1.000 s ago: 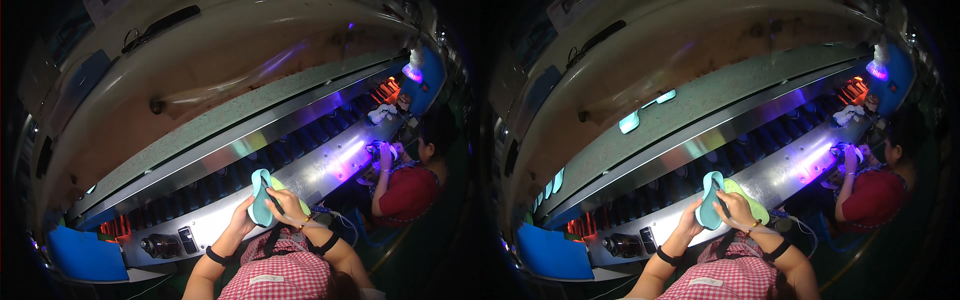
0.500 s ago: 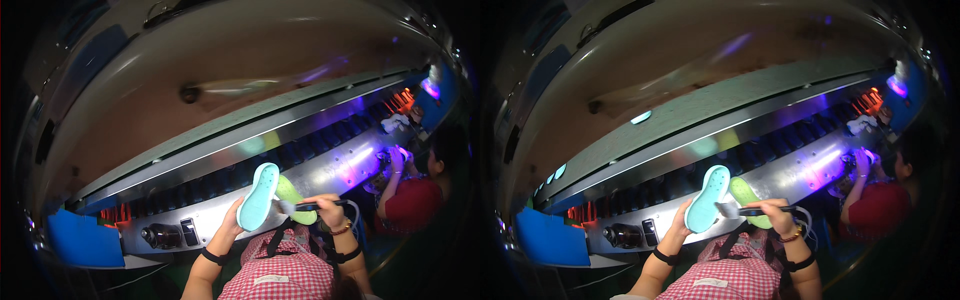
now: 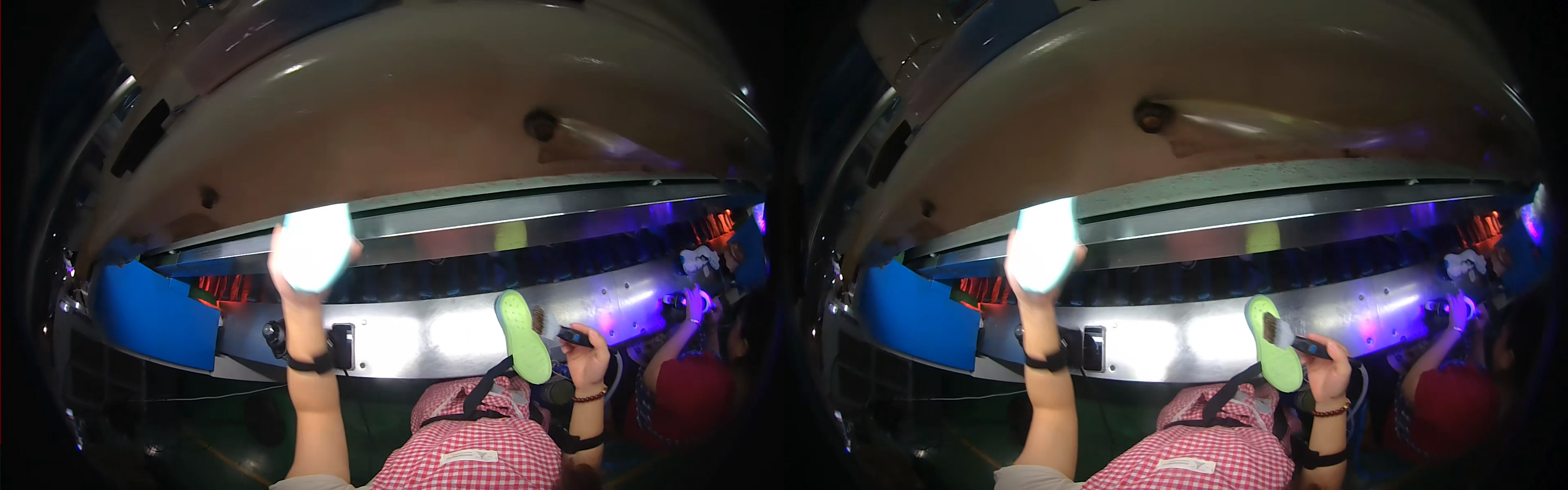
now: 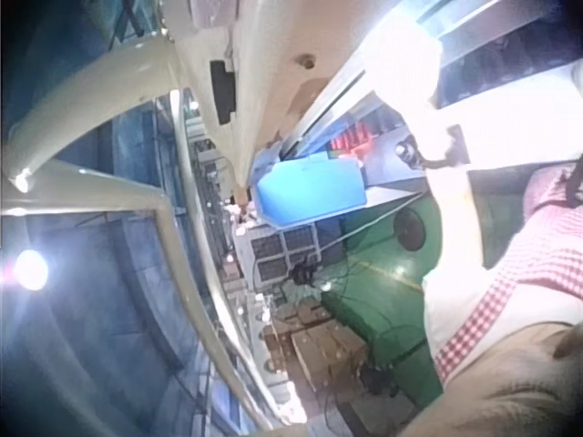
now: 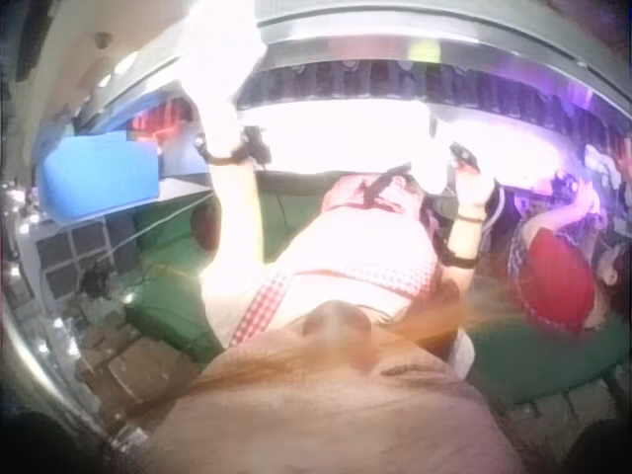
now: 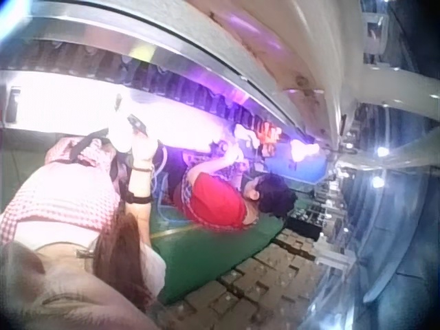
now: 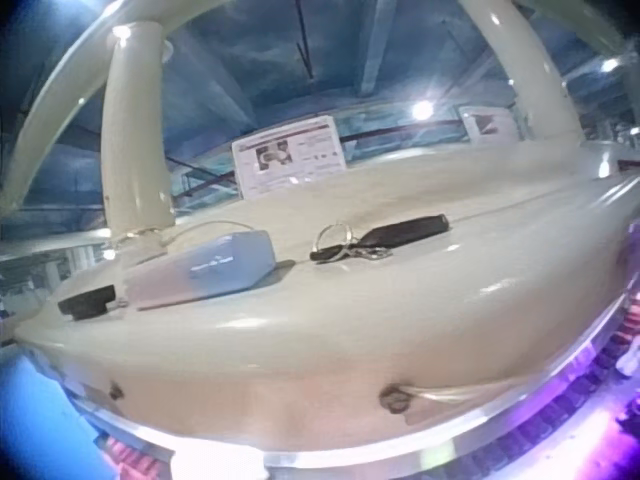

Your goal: The recorder is applying an adhesive or treatment to the bottom of shoe soles using a specialized brush-like applicator tool as they come down a conveyor belt.

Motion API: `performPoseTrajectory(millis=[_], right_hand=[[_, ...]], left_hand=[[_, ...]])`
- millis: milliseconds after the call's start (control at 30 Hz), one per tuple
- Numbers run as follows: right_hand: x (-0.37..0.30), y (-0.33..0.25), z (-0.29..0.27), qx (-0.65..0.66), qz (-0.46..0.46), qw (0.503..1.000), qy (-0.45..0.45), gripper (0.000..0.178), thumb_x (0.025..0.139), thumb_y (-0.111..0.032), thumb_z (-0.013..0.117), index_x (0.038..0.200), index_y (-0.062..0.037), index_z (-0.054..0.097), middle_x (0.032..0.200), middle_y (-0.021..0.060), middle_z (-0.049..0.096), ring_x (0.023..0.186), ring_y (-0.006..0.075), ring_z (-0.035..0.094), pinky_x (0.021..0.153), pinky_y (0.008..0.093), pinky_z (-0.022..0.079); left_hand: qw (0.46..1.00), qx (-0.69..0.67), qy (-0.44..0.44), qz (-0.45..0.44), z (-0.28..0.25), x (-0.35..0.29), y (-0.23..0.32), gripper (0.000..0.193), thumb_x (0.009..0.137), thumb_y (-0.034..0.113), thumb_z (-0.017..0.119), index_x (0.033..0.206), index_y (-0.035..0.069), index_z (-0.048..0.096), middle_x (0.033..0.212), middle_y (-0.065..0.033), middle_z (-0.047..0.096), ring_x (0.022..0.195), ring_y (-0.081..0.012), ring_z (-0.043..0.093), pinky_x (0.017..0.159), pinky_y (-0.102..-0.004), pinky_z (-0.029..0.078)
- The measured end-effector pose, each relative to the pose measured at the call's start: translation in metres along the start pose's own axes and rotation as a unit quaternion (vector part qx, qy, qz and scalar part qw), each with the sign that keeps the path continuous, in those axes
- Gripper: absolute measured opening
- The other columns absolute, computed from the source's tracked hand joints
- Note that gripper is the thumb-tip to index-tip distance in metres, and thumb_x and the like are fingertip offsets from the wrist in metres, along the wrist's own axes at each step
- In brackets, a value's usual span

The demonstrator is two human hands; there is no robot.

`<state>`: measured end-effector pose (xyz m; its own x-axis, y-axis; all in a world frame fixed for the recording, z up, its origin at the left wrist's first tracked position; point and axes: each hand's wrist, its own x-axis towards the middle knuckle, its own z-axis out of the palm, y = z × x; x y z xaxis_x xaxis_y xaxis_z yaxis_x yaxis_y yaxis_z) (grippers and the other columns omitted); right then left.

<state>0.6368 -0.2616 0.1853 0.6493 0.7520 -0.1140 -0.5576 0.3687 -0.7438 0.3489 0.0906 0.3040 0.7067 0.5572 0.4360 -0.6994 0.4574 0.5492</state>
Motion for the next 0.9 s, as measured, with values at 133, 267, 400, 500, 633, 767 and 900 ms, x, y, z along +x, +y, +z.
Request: performPoseTrajectory(millis=[133,267,400,500,633,767,900], right_hand=[[0.001,0.0,0.017,0.012,0.002,1.0,-0.014,0.038,0.083,-0.021,0.045,0.098,0.011,0.057,0.089,0.021,0.062,0.075,0.026,0.058,0.067,0.0321,0.046],[-0.004,0.002,0.003,0.014,-0.001,1.0,-0.004,0.038,0.083,-0.02,0.045,0.099,0.0122,0.056,0.093,0.0222,0.061,0.077,0.0244,0.059,0.068,0.0303,0.047],[-0.007,0.0,0.001,0.013,0.008,1.0,0.018,0.037,0.083,-0.019,0.045,0.098,0.0125,0.057,0.094,0.0217,0.061,0.08,0.0231,0.059,0.068,0.0295,0.048],[-0.007,0.01,-0.004,0.037,0.002,0.999,0.026,0.036,0.083,-0.018,0.045,0.098,0.0125,0.057,0.093,0.0213,0.062,0.08,0.0227,0.059,0.068,0.0288,0.048],[-0.007,0.018,-0.016,0.028,-0.02,0.997,0.074,0.035,0.082,-0.018,0.045,0.096,0.012,0.058,0.088,0.0211,0.063,0.076,0.0263,0.061,0.064,0.0301,0.049],[-0.01,0.016,-0.02,0.048,-0.027,0.996,0.066,0.032,0.083,-0.013,0.044,0.096,0.0125,0.058,0.095,0.0213,0.061,0.078,0.0213,0.059,0.068,0.0287,0.047],[-0.017,0.016,-0.033,0.071,-0.03,0.99,0.119,0.03,0.083,-0.012,0.044,0.094,0.0109,0.059,0.097,0.0215,0.061,0.081,0.0221,0.059,0.068,0.0295,0.047]], left_hand=[[0.888,-0.195,0.367,0.196,-0.021,0.035,0.043,0.075,0.088,0.054,0.029,0.135,-0.003,0.017,0.142,-0.0182,0.018,0.132,-0.0317,0.015,0.106,-0.0508,0.015],[0.927,0.141,0.339,0.072,-0.035,0.068,0.024,0.064,0.09,0.046,0.036,0.135,0.004,0.022,0.141,-0.0127,0.026,0.129,-0.0269,0.026,0.105,-0.0439,0.022],[0.852,0.456,0.258,-0.021,-0.028,0.118,-0.014,0.041,0.09,0.028,0.047,0.123,0.003,0.044,0.126,-0.0103,0.047,0.115,-0.0258,0.045,0.097,-0.0392,0.034],[0.72,0.649,0.243,-0.037,-0.02,0.136,-0.018,0.041,0.09,0.028,0.047,0.122,0.003,0.044,0.125,-0.0104,0.048,0.114,-0.0259,0.045,0.097,-0.0392,0.034],[0.572,0.793,0.201,-0.055,-0.03,0.126,-0.036,0.041,0.09,0.028,0.047,0.121,0.003,0.045,0.124,-0.0106,0.048,0.113,-0.026,0.046,0.096,-0.0392,0.034],[0.501,0.849,0.157,-0.049,-0.015,0.124,-0.045,0.04,0.089,0.028,0.048,0.12,0.003,0.046,0.123,-0.0107,0.049,0.113,-0.0261,0.046,0.096,-0.0391,0.034],[0.462,0.877,0.113,-0.07,-0.02,0.153,-0.077,0.04,0.089,0.028,0.048,0.119,0.002,0.046,0.122,-0.0108,0.05,0.112,-0.0262,0.046,0.096,-0.0391,0.035]])
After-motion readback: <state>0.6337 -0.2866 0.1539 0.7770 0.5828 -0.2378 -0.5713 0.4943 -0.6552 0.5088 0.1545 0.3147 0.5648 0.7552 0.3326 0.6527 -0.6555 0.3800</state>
